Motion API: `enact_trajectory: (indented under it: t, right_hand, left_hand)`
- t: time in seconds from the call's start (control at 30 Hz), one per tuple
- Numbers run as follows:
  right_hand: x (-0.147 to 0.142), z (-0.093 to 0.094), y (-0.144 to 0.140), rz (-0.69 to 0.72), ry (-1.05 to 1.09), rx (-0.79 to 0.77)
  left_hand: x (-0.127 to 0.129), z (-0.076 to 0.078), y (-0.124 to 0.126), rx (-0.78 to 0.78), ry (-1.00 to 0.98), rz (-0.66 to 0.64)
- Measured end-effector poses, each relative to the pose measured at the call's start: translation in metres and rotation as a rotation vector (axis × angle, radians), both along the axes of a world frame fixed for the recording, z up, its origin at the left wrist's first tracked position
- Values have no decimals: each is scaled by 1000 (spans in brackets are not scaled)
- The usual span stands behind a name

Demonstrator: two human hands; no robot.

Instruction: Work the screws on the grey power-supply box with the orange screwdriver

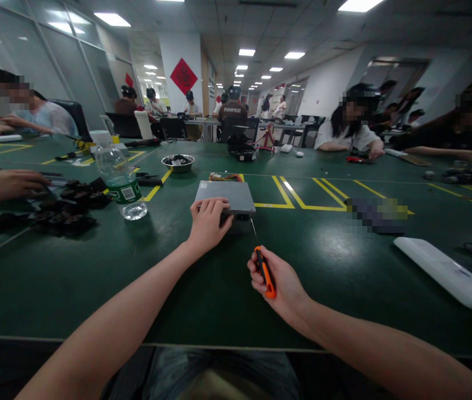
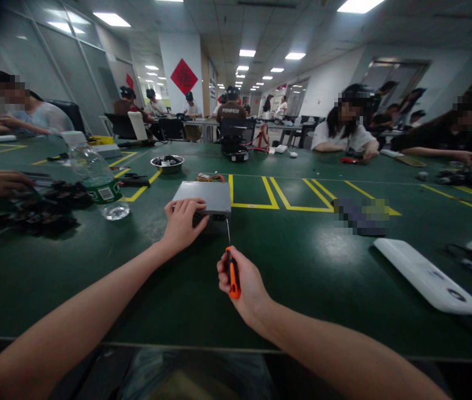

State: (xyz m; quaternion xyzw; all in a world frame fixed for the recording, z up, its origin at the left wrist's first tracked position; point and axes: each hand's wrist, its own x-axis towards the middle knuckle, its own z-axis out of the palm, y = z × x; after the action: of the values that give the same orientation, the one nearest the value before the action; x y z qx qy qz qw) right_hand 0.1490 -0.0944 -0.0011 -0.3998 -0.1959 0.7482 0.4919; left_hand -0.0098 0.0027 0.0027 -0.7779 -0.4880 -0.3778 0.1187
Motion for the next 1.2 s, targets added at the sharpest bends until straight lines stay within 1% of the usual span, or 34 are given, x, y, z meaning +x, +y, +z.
enact_trajectory:
  t: [0.43, 0.6, 0.87, 0.97, 1.07, 1.2]
  right_hand:
    - [-3, 5, -1, -37, -5, -11]
    - [-2, 2, -3, -48, -21, 70]
    - [-2, 5, -5, 4, -9, -1]
    - [-2, 4, -4, -34, 5, -2]
    - [-2, 6, -6, -83, -38, 12]
    - [-2, 11, -11, -77, -94, 72]
  left_hand:
    - [-1, -1, 0, 1, 4, -4]
    - [-1, 0, 0, -4, 10, 1]
    - [-1, -2, 1, 4, 27, 13]
    - [-3, -1, -2, 21, 92, -9]
    - [-3, 0, -7, 40, 188, -56]
    - [1, 2, -16, 37, 309, -126]
